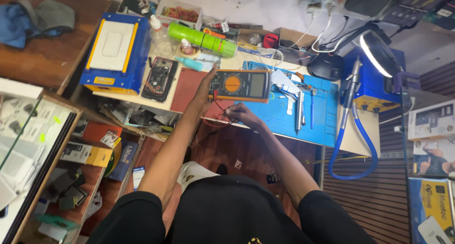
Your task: The person cleans the internal components of a disassembled mobile phone and uses a multimeter to test a battery and circuit board.
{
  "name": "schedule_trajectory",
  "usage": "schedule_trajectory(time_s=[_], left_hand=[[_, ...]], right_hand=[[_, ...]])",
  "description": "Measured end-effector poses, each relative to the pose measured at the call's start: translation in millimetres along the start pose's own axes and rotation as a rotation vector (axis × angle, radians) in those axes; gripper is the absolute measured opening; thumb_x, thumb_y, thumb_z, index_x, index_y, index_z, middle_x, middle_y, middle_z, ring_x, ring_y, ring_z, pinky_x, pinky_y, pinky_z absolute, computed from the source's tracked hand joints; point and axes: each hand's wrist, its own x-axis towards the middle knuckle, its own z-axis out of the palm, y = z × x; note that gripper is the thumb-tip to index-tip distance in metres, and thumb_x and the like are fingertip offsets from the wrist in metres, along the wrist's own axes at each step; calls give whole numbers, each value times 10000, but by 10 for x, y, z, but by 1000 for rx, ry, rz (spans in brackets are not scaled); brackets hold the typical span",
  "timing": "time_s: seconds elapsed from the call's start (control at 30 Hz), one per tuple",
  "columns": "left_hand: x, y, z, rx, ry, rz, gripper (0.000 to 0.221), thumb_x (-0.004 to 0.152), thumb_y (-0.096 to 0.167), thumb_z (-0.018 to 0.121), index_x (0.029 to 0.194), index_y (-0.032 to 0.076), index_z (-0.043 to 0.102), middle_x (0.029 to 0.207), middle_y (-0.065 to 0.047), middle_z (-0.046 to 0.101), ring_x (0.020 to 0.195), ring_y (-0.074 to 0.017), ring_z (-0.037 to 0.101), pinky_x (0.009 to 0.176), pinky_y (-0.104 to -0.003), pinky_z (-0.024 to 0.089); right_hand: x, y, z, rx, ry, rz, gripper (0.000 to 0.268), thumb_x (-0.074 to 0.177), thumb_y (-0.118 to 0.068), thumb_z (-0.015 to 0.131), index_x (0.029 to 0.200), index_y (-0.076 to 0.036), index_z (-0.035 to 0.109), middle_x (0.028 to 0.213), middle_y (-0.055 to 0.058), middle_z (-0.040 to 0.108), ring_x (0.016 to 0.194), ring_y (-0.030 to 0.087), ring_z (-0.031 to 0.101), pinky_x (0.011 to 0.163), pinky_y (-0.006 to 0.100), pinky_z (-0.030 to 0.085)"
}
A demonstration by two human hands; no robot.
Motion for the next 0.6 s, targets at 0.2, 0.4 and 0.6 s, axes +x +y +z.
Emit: schedule_trajectory(time_s=[0.2, 0.4, 0.6], left_hand=[[-175, 268, 22, 300, -265, -173, 493, 983, 501, 665, 1151, 39, 643, 990, -25, 701, 829, -90, 680, 646, -242, 544], [-37, 251, -99, 721, -114, -162, 663, 888, 603, 664, 1203, 21, 620, 1058, -78, 741, 952, -123, 735, 761, -251, 602], [152, -65, -334, 1216, 48, -85, 847, 850, 704, 641, 1228, -53, 615, 1092, -217, 723, 999, -261, 717, 835, -397, 558]], right_hand=[[295, 144, -494, 196, 178, 168, 308, 965, -278, 622, 1210, -91, 615, 963, -23, 690, 869, 102, 629, 728, 268, 538], [405, -569, -557, 404, 146, 172, 296, 1085, -265, 576, 1135, 18, 649, 801, -22, 601, 676, 80, 529, 553, 240, 440], [250, -1483, -536, 263, -111, 102, 359, 1069, -280, 585, 1178, 38, 713, 660, -70, 480, 521, 15, 411, 443, 211, 326]])
